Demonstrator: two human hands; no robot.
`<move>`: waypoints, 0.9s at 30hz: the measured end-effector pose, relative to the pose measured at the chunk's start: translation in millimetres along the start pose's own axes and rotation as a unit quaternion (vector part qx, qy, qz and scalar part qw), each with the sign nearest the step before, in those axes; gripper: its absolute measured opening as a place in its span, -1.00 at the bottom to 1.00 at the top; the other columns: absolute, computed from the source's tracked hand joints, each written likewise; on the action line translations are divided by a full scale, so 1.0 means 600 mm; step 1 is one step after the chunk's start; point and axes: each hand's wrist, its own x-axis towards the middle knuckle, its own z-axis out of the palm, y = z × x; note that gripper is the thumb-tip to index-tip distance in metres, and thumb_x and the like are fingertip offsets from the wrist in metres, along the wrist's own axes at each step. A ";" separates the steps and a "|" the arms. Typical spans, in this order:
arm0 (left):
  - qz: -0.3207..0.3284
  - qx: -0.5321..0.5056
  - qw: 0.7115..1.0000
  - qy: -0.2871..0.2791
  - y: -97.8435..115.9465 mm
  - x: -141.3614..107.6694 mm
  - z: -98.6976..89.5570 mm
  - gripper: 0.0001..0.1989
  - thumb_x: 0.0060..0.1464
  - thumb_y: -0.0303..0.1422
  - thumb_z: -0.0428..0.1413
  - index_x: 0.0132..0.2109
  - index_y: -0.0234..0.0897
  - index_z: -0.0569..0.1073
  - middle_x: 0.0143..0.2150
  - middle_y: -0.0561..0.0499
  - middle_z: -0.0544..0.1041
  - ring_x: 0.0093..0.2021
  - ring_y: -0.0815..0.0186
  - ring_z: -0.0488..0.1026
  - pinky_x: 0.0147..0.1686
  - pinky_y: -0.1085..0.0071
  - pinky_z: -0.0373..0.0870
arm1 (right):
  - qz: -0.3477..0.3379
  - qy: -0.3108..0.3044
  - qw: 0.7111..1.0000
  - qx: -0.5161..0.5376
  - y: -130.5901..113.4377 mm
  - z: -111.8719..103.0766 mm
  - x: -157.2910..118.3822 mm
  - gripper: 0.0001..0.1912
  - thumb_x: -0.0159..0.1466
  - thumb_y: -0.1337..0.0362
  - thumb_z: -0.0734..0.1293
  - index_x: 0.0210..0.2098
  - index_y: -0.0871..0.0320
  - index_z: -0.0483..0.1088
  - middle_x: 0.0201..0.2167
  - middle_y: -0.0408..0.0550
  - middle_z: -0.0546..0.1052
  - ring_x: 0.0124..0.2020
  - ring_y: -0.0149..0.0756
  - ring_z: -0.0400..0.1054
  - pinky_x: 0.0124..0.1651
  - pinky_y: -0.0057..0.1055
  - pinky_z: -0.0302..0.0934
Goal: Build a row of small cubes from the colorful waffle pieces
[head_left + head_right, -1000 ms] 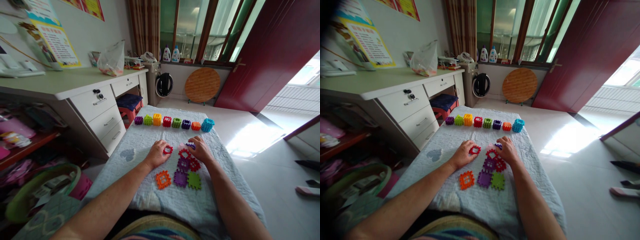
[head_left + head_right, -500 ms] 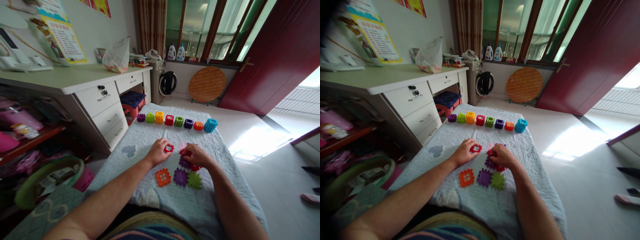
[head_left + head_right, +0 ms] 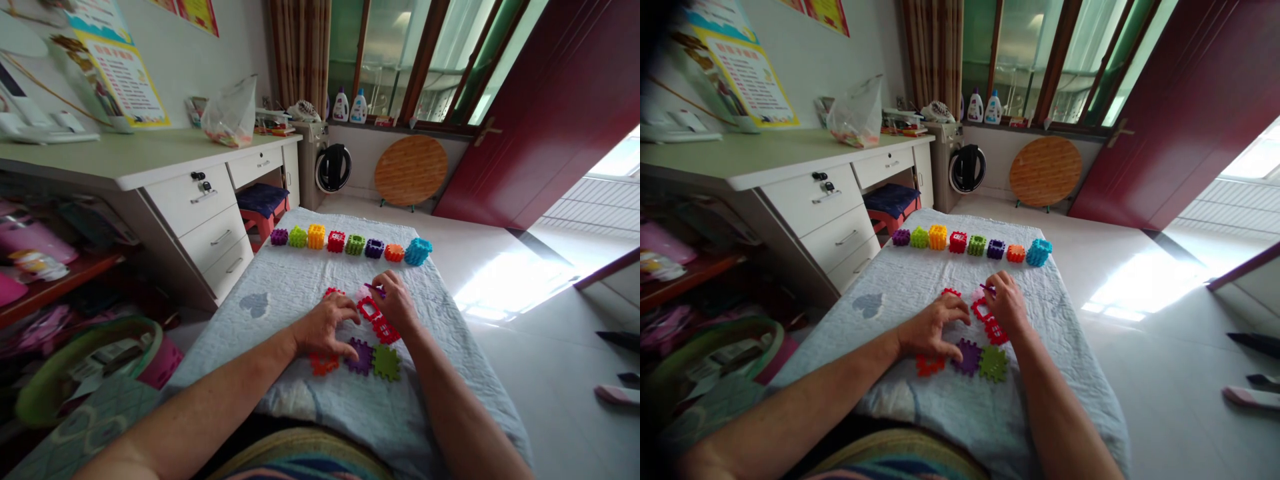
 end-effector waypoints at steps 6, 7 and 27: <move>0.084 0.021 0.993 -0.082 0.006 0.002 0.024 -0.41 -0.33 0.01 0.31 -0.15 -0.22 0.48 -0.18 -0.06 0.46 -0.11 0.10 0.31 -0.01 0.22 0.19 | -0.038 -0.137 0.989 0.047 0.007 0.009 -0.003 -0.88 0.14 0.22 0.34 -0.45 0.15 0.42 -0.44 -0.11 0.38 -0.34 -0.31 0.26 -0.19 -0.36 0.14; 0.090 0.025 0.992 -0.083 0.005 0.003 0.026 -0.40 -0.33 0.01 0.31 -0.14 -0.23 0.47 -0.19 -0.06 0.46 -0.12 0.10 0.31 -0.04 0.23 0.20 | -0.034 -0.134 0.989 0.060 0.007 0.008 -0.002 -0.87 0.17 0.23 0.32 -0.44 0.15 0.43 -0.44 -0.11 0.40 -0.35 -0.33 0.27 -0.20 -0.37 0.14; -0.151 -0.044 0.982 0.101 -0.012 0.002 0.013 -0.65 0.15 -0.32 0.01 0.09 -0.21 0.33 -0.41 0.08 0.50 -0.46 0.35 0.42 -0.38 0.44 0.31 | 0.060 -0.042 0.996 0.050 0.027 0.004 0.003 -0.87 0.16 0.30 0.25 -0.44 0.17 0.43 -0.45 -0.09 0.44 -0.41 -0.35 0.30 -0.29 -0.40 0.14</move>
